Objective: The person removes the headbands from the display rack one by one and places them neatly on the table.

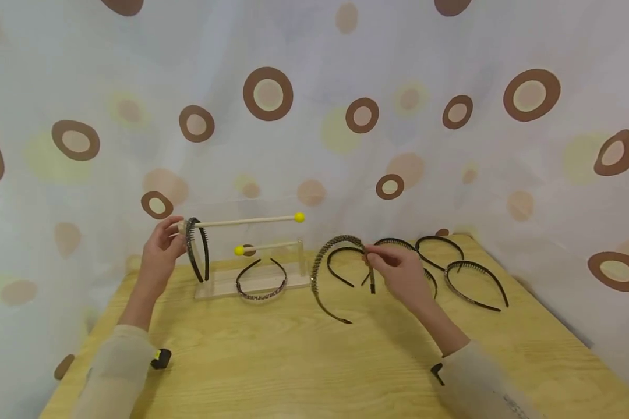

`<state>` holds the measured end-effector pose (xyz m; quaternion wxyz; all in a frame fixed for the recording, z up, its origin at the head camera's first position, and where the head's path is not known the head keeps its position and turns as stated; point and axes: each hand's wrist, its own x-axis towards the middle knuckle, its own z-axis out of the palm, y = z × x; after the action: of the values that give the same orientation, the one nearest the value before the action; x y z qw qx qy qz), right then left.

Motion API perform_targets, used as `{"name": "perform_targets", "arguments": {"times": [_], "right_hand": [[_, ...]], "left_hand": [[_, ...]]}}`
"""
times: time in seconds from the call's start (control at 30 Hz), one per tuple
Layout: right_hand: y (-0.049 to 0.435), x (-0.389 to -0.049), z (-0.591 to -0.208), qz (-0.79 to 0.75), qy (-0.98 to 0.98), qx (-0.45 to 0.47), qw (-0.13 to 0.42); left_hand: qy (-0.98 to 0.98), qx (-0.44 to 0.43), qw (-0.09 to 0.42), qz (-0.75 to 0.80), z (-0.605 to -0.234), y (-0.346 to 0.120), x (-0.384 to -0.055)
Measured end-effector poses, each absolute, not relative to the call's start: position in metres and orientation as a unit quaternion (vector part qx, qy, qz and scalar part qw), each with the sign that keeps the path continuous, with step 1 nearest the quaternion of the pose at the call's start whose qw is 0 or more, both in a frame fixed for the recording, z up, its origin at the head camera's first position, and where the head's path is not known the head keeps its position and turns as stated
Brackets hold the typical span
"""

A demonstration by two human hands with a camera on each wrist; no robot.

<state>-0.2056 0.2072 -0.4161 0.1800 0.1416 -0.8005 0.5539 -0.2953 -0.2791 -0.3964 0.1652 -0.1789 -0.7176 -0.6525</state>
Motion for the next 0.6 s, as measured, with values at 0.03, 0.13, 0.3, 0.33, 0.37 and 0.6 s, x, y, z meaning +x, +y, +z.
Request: {"name": "perform_targets", "arguments": {"times": [0.03,0.13,0.3,0.33,0.37,0.6], "right_hand": [[0.215,-0.203,-0.418,0.555,-0.806,0.128,0.163],[0.234,-0.195,-0.423,0.542,-0.826,0.094,0.121],[0.255,-0.184,-0.429,0.501,-0.86,0.051,0.078],[0.258,-0.182,-0.43,0.494,-0.865,0.044,0.073],[0.26,-0.181,-0.43,0.486,-0.87,0.038,0.069],[0.26,-0.179,-0.439,0.433,-0.9,0.006,0.057]], "left_hand": [[-0.718,-0.178,0.165,-0.652,-0.396,-0.279,-0.295],[-0.719,-0.179,0.168,-0.651,-0.396,-0.279,-0.295],[-0.722,-0.171,0.167,-0.649,-0.406,-0.283,-0.307],[-0.722,-0.172,0.168,-0.649,-0.408,-0.284,-0.311],[-0.722,-0.173,0.167,-0.649,-0.409,-0.285,-0.313],[-0.715,-0.176,0.167,-0.655,-0.414,-0.286,-0.316]]}}
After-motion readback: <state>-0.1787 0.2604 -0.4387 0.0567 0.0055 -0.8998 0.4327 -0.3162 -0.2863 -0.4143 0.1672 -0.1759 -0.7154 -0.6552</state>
